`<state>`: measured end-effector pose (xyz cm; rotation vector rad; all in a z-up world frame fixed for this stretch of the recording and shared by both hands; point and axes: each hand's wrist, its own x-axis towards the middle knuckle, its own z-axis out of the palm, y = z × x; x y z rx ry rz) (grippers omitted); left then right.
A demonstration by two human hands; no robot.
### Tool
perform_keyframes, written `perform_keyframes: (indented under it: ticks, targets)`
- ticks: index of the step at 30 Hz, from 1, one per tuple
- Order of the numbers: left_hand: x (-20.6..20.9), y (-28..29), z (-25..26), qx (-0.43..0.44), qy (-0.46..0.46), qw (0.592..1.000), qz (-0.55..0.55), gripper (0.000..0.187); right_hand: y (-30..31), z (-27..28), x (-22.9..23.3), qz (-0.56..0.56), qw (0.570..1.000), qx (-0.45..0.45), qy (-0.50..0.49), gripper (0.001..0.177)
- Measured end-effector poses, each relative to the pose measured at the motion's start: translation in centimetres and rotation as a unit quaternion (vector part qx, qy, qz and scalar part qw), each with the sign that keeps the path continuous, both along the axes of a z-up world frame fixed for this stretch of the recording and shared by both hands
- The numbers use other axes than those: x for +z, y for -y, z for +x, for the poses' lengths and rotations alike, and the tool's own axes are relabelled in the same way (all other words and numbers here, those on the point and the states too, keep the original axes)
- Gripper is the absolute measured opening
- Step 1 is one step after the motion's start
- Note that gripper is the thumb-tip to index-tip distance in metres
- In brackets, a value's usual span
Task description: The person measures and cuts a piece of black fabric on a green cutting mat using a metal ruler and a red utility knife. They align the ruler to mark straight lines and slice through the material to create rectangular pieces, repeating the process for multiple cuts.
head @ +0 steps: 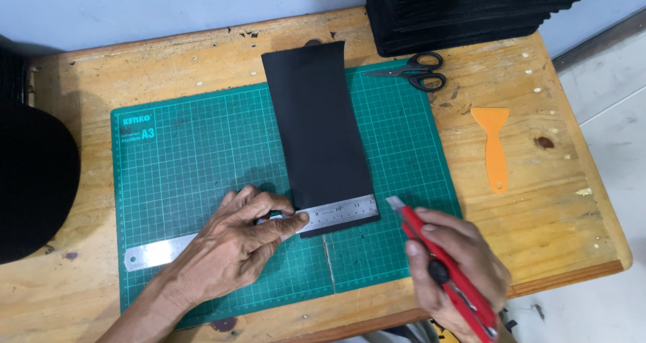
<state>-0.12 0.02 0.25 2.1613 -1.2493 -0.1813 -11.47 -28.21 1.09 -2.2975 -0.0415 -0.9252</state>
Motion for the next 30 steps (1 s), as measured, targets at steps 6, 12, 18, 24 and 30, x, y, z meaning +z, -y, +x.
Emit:
perform_keyframes:
  ticks: [6,12,18,24,30]
  targets:
    - [0.3,0.2,0.2,0.004,0.010,0.999,-0.032,0.031,-0.2,-0.6,3.9,-0.006,0.998,0.042,-0.054,0.023]
    - [-0.2,0.0,0.1,0.011,0.014,1.000,-0.019,0.036,-4.7,-1.3,3.9,0.052,0.992,0.045,-0.107,0.025]
    - [0.3,-0.1,0.2,0.011,0.016,1.000,-0.016,0.035,-8.2,-0.1,2.4,0.047,0.994,0.091,-0.039,0.018]
    - [-0.2,-0.1,0.2,0.011,0.034,0.998,-0.047,0.025,-8.8,-0.1,1.6,-0.007,0.994,0.103,-0.025,0.019]
    - [-0.2,-0.2,0.1,0.012,0.023,0.998,-0.052,0.025,-8.5,-0.6,1.2,-0.033,0.993,0.114,-0.028,0.020]
